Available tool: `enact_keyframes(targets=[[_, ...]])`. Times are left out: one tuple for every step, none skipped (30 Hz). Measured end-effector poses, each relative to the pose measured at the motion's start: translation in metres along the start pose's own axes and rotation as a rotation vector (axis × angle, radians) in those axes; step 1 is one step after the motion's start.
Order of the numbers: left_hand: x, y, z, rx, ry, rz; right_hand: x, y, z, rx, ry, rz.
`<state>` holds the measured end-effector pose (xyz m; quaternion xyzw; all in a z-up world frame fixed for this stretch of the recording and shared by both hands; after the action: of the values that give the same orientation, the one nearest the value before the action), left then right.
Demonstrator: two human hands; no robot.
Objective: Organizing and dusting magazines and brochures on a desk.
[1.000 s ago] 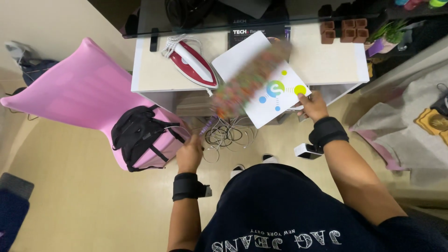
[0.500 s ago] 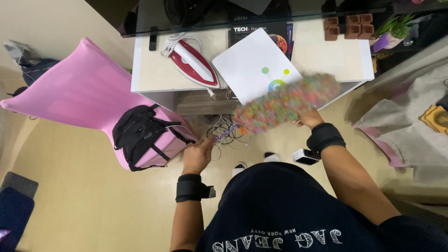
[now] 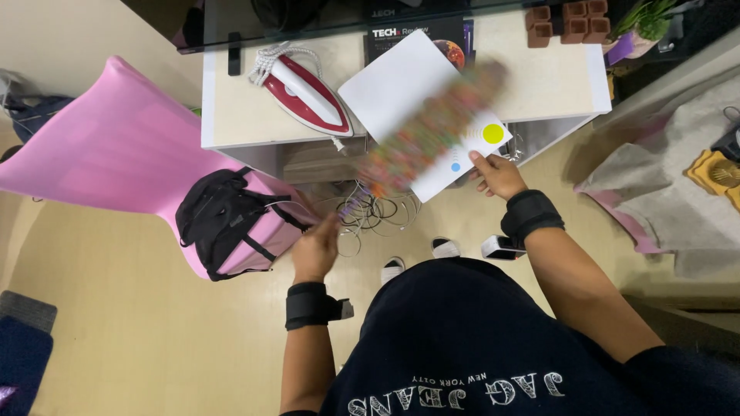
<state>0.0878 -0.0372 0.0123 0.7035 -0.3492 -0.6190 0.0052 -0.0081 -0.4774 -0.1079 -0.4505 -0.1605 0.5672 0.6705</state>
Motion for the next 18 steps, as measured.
enact_keyframes(targets=[[-0.004, 0.003, 0.002, -0.002, 0.000, 0.000, -0.001, 0.011, -0.008, 0.001, -0.002, 0.001], [-0.005, 0.015, 0.003, 0.078, -0.021, 0.020, -0.001, 0.017, -0.016, -0.038, -0.010, 0.016], [-0.007, 0.026, 0.005, 0.157, -0.041, 0.041, -0.001, 0.023, -0.024, -0.076, -0.019, 0.031], [-0.003, 0.021, 0.008, 0.156, -0.038, 0.041, 0.001, 0.009, -0.012, -0.079, -0.019, 0.033], [-0.002, 0.011, 0.009, 0.106, -0.008, -0.028, 0.002, -0.006, -0.001, -0.094, -0.007, 0.018], [-0.001, 0.001, 0.011, 0.057, 0.023, -0.096, 0.002, -0.020, 0.011, -0.110, 0.007, 0.003], [0.002, -0.007, 0.012, 0.057, 0.026, -0.095, 0.002, -0.026, 0.014, -0.113, 0.008, 0.004], [0.003, -0.027, 0.013, -0.058, 0.041, -0.116, -0.001, -0.029, 0.018, -0.099, 0.035, -0.038], [0.004, -0.047, 0.015, -0.173, 0.055, -0.137, -0.003, -0.032, 0.021, -0.085, 0.063, -0.080], [-0.004, -0.045, 0.011, -0.173, 0.057, -0.135, -0.004, -0.029, 0.019, -0.087, 0.064, -0.079], [-0.015, -0.049, 0.009, -0.251, 0.070, -0.198, -0.006, -0.030, 0.018, -0.125, 0.075, -0.118], [-0.027, -0.053, 0.008, -0.330, 0.084, -0.261, -0.007, -0.030, 0.016, -0.164, 0.084, -0.156], [-0.030, -0.053, 0.007, -0.332, 0.087, -0.260, -0.007, -0.038, 0.021, -0.166, 0.083, -0.155], [-0.038, -0.048, 0.006, -0.294, 0.142, -0.281, -0.008, -0.047, 0.026, -0.182, 0.093, -0.238], [-0.047, -0.043, 0.005, -0.257, 0.198, -0.301, -0.009, -0.056, 0.030, -0.198, 0.103, -0.322], [-0.048, -0.043, 0.005, -0.259, 0.199, -0.301, -0.010, -0.069, 0.037, -0.199, 0.101, -0.321], [-0.049, -0.040, 0.005, -0.246, 0.213, -0.300, -0.010, -0.086, 0.044, -0.239, 0.085, -0.427], [-0.051, -0.038, 0.004, -0.229, 0.226, -0.299, -0.011, -0.102, 0.052, -0.279, 0.069, -0.535]])
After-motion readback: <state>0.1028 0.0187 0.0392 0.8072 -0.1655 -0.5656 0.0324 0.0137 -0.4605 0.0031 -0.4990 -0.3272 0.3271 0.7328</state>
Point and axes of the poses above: each hand's wrist, its own z-axis away from the middle knuckle, its own x-axis out of the palm, y = z × x, the point moved 10 cm from there along -z, towards the middle knuckle, and after that the axes turned 3 degrees about -z, right-handed, at the moved point
